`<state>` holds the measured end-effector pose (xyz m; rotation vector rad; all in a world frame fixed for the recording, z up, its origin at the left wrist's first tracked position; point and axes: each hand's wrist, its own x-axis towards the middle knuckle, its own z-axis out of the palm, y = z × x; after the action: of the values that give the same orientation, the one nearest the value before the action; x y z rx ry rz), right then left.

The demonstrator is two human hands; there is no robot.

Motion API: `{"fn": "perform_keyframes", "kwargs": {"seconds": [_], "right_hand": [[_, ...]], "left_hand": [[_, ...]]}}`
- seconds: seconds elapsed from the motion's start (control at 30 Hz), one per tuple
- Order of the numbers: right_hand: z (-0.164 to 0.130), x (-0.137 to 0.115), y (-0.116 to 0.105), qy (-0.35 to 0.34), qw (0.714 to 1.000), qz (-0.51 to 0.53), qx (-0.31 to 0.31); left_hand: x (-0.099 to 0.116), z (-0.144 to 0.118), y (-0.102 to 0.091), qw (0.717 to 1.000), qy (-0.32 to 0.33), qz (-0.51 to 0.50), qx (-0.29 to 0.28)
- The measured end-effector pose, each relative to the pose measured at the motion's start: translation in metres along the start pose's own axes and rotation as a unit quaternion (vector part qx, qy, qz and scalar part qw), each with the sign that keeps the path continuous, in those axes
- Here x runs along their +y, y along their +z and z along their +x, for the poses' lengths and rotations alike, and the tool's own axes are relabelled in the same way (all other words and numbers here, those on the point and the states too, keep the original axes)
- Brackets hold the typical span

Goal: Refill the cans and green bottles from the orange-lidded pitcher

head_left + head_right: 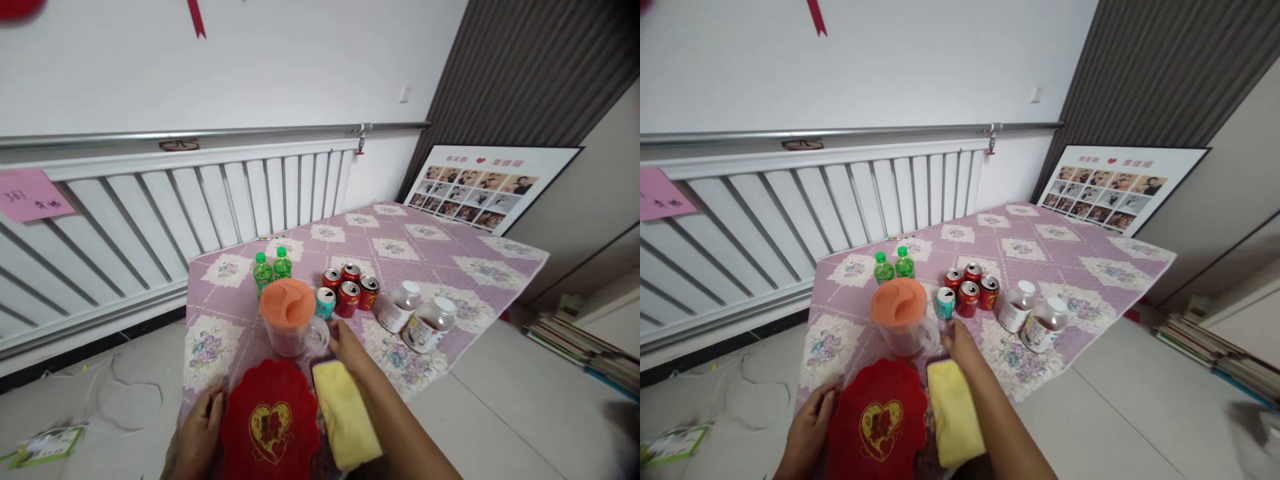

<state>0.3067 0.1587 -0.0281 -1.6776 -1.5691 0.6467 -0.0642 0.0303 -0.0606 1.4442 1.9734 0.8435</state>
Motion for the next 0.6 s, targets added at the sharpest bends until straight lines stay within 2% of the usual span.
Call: {"fn": "perform_keyframes", "kwargs": {"seconds": [0.1,0.27,0.47,0.6], "right_hand": [[-0.031,0.006,-0.017,0.022,1.000,-0.003,0.020],[-0.074,0.024,-0.038,0.081,0.991,-0.050,0.094],[-0.083,0.034,-0.037,0.096,0.982,-0.100,0.127],[-0.079,0.034,-0.037,0.108,0.978,-0.139,0.114]], "left_hand": [[0.000,0.001,0.001,1.000,0.003,-0.018,0.001],[0.008,0.001,0.001,0.999,0.002,-0.035,0.013],[0.015,0.000,-0.002,0.998,-0.001,-0.069,0.008],[0.020,0.014,-0.001,0.991,-0.030,-0.128,0.037]]}}
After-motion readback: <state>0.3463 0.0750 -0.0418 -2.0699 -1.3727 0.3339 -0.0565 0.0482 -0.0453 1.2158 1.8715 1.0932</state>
